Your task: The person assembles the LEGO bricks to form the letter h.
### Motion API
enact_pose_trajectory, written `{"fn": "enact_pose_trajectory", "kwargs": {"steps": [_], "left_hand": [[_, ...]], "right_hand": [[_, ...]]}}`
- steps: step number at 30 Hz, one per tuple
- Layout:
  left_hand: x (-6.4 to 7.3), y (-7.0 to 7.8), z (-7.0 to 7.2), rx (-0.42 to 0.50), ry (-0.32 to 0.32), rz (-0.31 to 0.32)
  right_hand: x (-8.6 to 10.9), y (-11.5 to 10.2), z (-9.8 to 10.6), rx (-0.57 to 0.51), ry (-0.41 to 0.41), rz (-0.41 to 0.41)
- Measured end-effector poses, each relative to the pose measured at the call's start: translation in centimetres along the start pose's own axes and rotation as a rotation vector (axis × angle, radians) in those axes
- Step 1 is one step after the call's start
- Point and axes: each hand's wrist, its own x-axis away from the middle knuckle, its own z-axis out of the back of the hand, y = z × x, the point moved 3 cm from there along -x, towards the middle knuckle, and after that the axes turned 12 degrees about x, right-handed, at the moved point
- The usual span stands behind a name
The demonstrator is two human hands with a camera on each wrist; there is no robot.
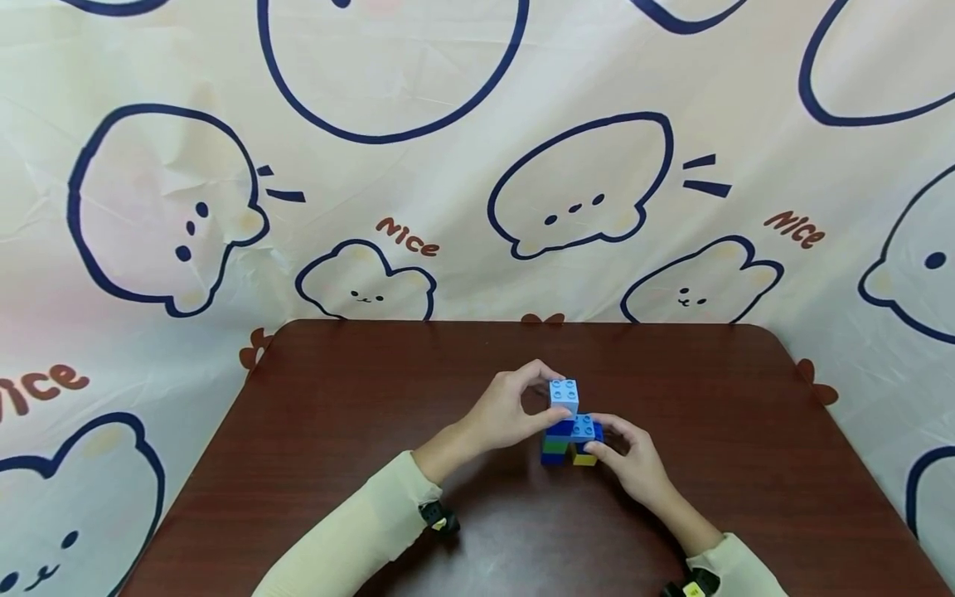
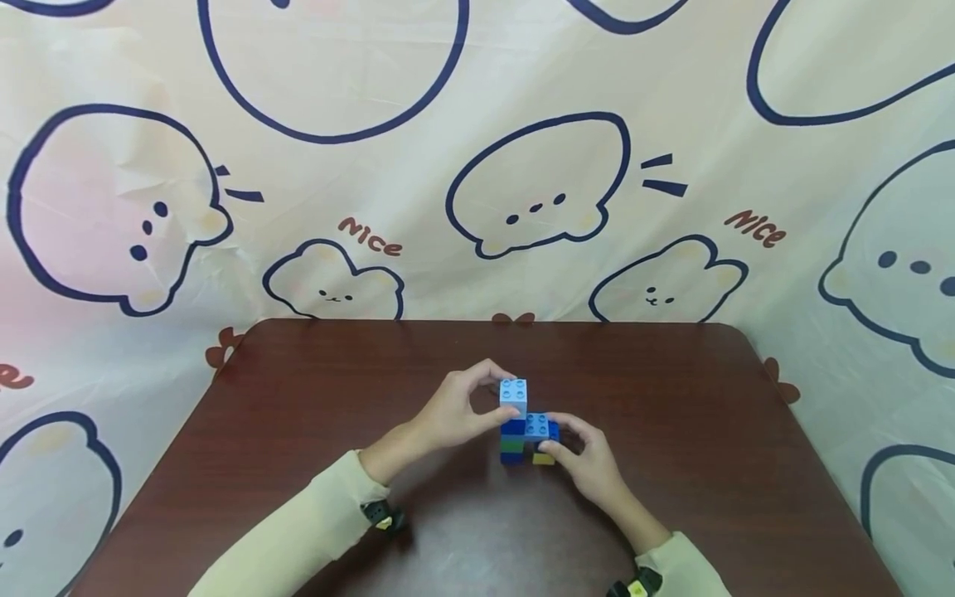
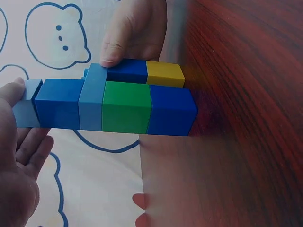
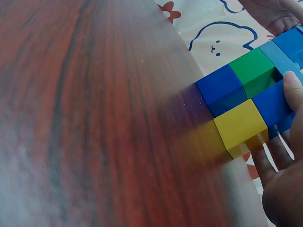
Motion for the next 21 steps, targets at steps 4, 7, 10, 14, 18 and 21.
{"fn": "enact_pose_trajectory", "kwargs": {"steps": [4,7,10,14,18,21], "left_hand": [[0.11,0.13,-0.05,-0.039,-0.013,-0.006],[0.14,0.18,-0.09,-0.062,-0.014,-0.01],[0.14,0.34,-0.15,-0.086,-0.021,-0.019],[0.07,0.26,-0.18,-0.084,-0.031,-0.027],[0.0,-0.1,-0.23,-0.037,-0.024,-0.028],[0.04,-0.26,-0.31,-0.015,-0.018,-0.021]], "right_hand": [[-0.1,-0.08,0.03,0.003,0.009,-0.003],[-0.09,0.03,0.0,0.0,0.006,-0.004],[-0.09,0.0,0.04,-0.005,0.005,0.009],[-0.05,-0.03,0.1,-0.003,0.009,0.014],[0.0,0.17,0.03,-0.004,0.011,0.0],[-0.02,0.27,0.02,-0.009,0.012,-0.01]]}}
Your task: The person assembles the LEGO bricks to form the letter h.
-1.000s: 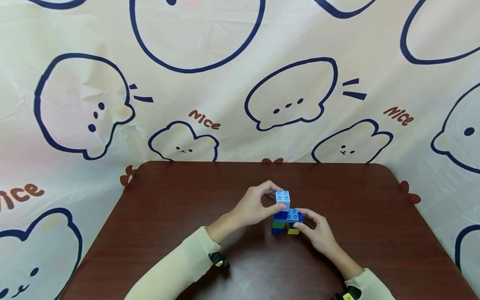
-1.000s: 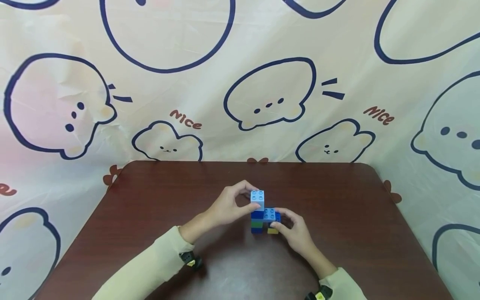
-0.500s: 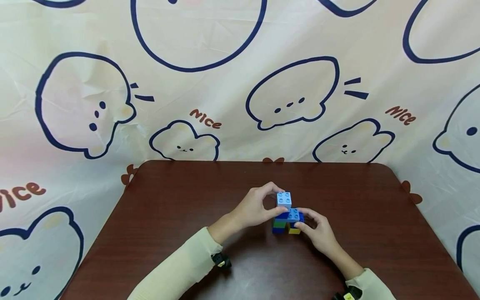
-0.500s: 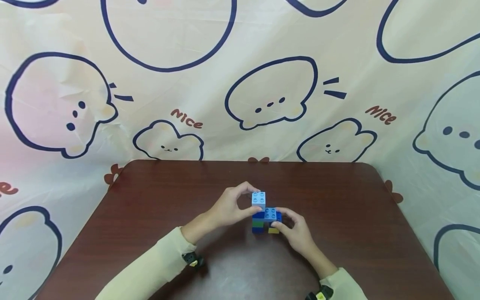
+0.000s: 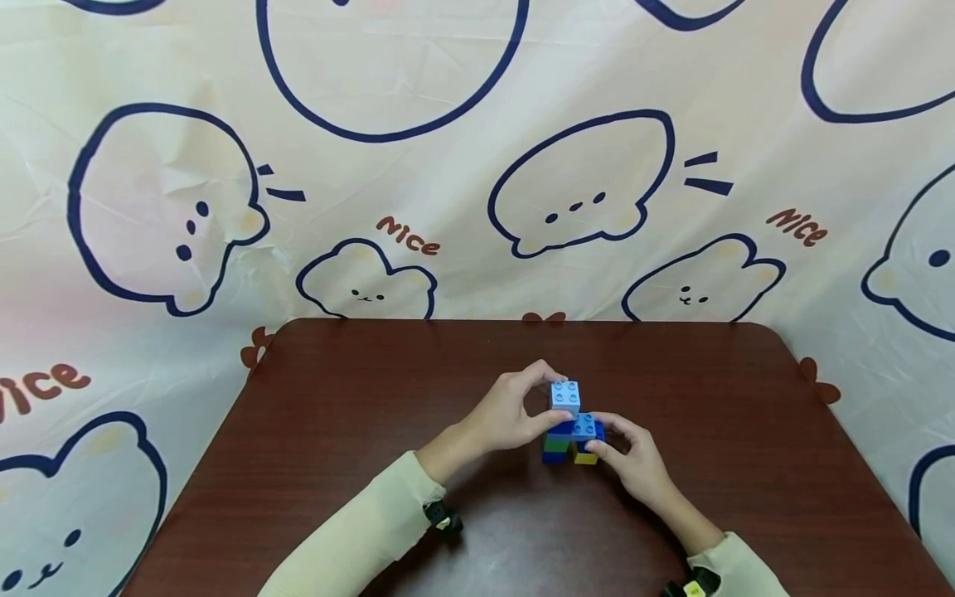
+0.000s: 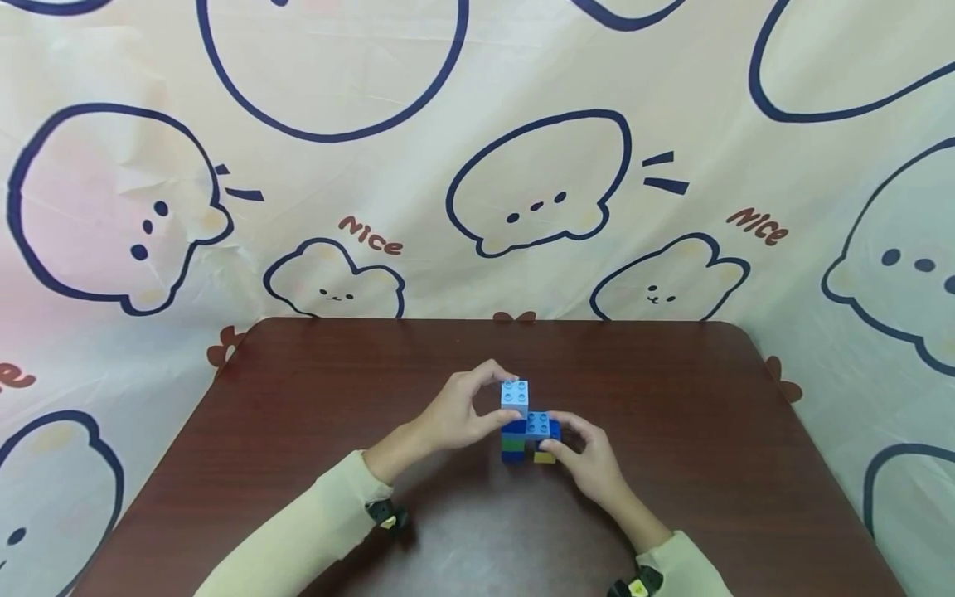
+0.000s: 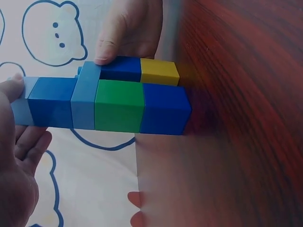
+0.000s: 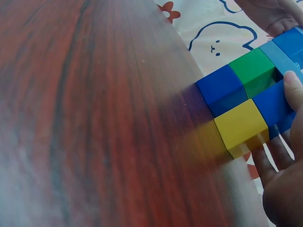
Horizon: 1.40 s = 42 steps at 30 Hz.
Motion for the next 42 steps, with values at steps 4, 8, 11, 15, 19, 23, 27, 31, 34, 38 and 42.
{"fn": "enact_pose_trajectory", "kwargs": {"steps": [4,8,11,15,19,23,27,31,34,38,42], "left_hand": [[0.1,-0.1,-0.2,-0.01,0.002,0.01],[0.3,-0.2,-0.3,-0.042,0.002,0.013],[0.4,-0.3,-0.4,-0.041,0.015,0.015],[0.8,-0.7,-0.8,0.02,0.068,0.009],[1.7,-1.4,-1.5,0.089,0.16,-0.001],[2.7,-2.1,-2.3,0.144,0.238,0.01],[3.5,-2.7,-2.8,0.195,0.254,0.048],[4.3,-3.4,-3.3,0.266,0.227,0.126],[4.8,-4.0,-3.5,0.284,0.213,0.186],[5.1,-4.3,-3.6,0.253,0.219,0.23],[4.9,-4.0,-3.6,0.223,0.207,0.261]], "right_hand": [[0.0,0.0,0.0,-0.003,-0.002,-0.002],[-0.1,0.0,0.1,0.009,-0.001,0.006],[-0.1,0.0,0.1,0.017,0.002,0.011],[0.0,-0.1,0.0,0.019,-0.005,0.003],[0.1,-0.1,-0.1,0.028,-0.01,-0.001],[0.1,-0.1,-0.2,0.044,-0.012,0.006],[0.1,0.0,-0.3,0.049,-0.008,0.006],[0.1,-0.2,-0.2,0.05,0.001,0.004],[0.1,-0.4,-0.1,0.057,-0.004,-0.001],[0.2,-0.6,0.1,0.077,-0.022,-0.008],[0.2,-0.7,0.2,0.134,-0.029,0.004]]}}
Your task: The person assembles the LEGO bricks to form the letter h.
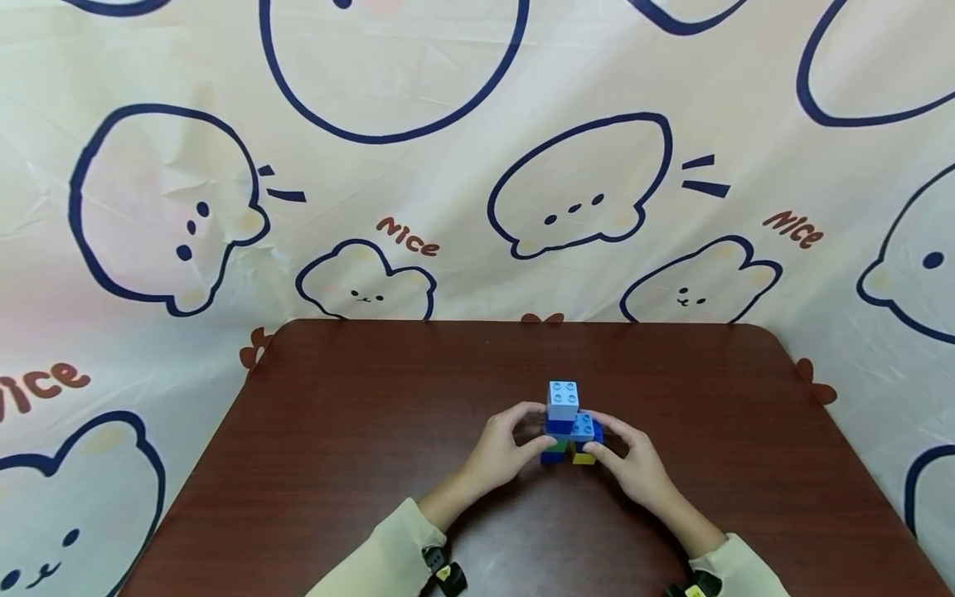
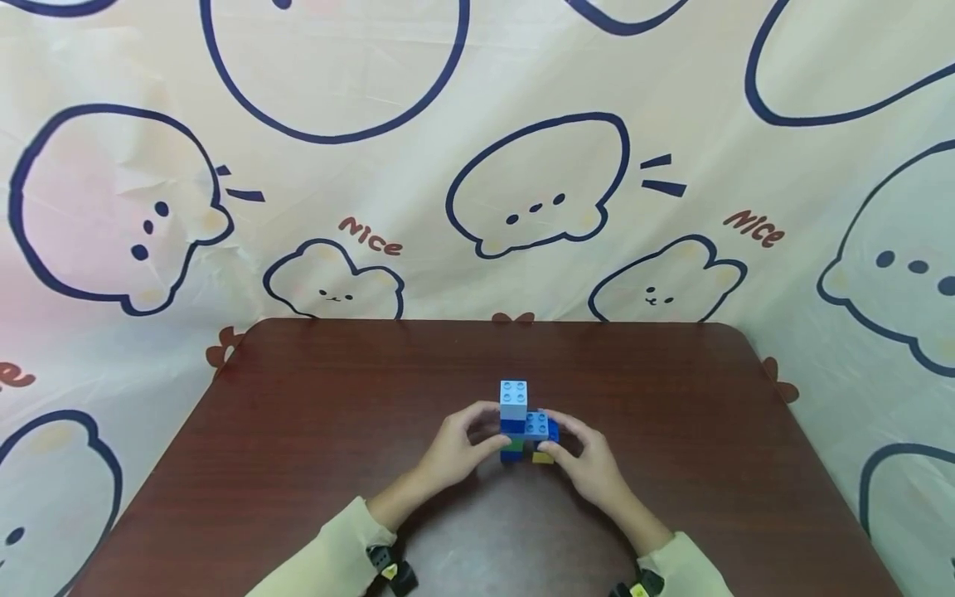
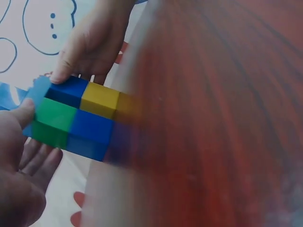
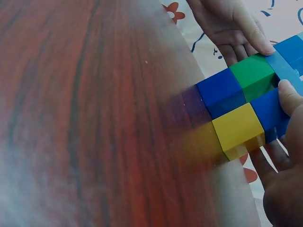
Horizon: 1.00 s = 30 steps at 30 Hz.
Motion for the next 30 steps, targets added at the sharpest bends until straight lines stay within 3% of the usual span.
{"fn": "enact_pose_trajectory", "kwargs": {"steps": [7,15,25,30], "left_hand": [[-0.7,1.0,0.1,-0.024,-0.015,0.048],[-1.9,0.8,0.4,-0.052,0.069,0.07],[-2.3,0.6,0.8,-0.099,0.11,0.102],[-2.1,0.3,0.9,-0.071,0.163,0.147]], "right_hand": [[-0.4,-0.1,0.2,0.072,-0.013,-0.007],[-1.2,0.2,-0.3,0.125,-0.083,-0.029],[-1.8,0.2,-0.2,0.199,0.035,-0.008],[-2.0,0.2,-0.4,0.178,0.022,-0.078]]}}
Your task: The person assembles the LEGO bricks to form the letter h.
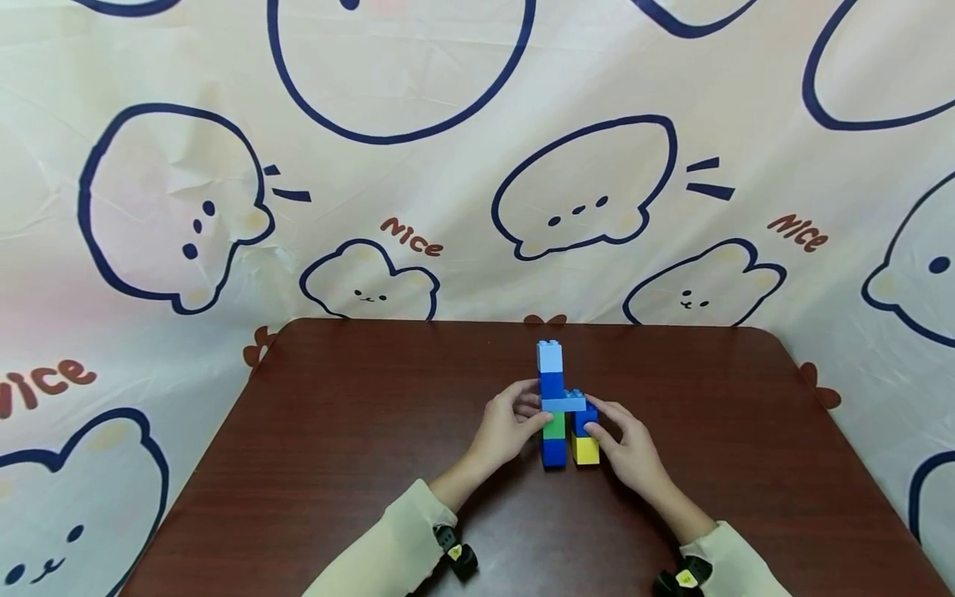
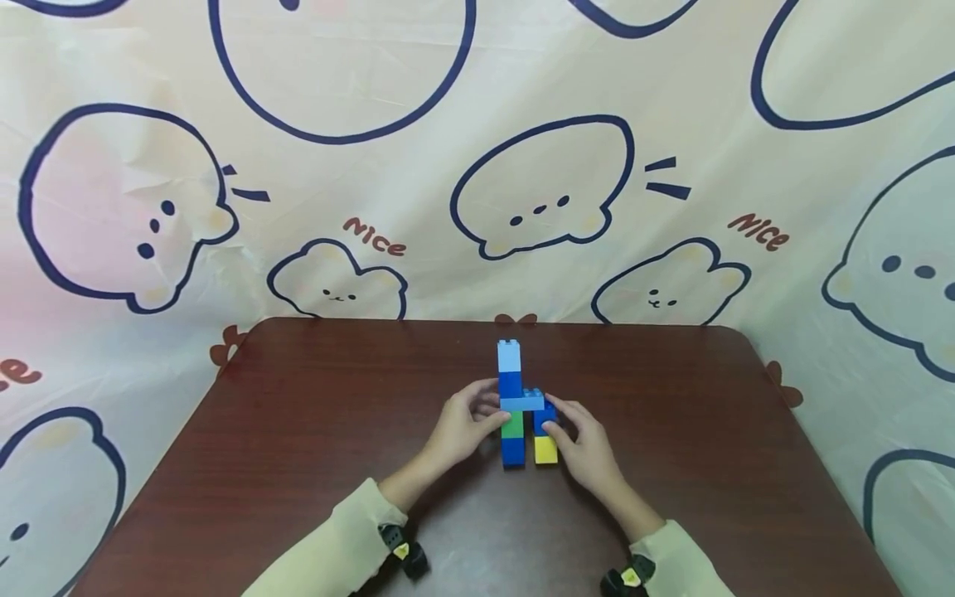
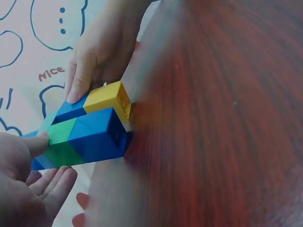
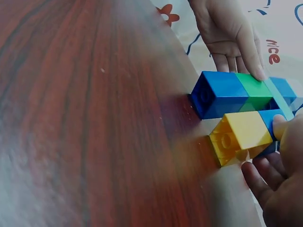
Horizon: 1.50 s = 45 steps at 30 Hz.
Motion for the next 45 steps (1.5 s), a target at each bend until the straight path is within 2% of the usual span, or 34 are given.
{"fn": "enact_pose_trajectory", "kwargs": {"steps": [6,13,19,34,45], "left_hand": [[0.0,-0.4,0.1,-0.037,0.017,0.016],[0.0,-1.0,0.1,-0.114,-0.014,0.048],[-0.2,-1.5,0.1,-0.107,-0.015,0.074],[-0.5,-2.2,0.2,-0.12,-0.024,0.121],[-1.1,-2.4,0.2,-0.085,-0.02,0.118]], "right_hand": [[0.1,-0.1,-0.4,-0.001,-0.034,-0.064],[0.4,-0.1,-0.9,0.008,-0.067,-0.117],[0.4,0.0,-1.2,-0.001,-0.057,-0.125],[-0.1,0.2,-1.7,0.01,-0.109,-0.174],[-0.6,0.3,-2.0,0.01,-0.112,-0.186]]}}
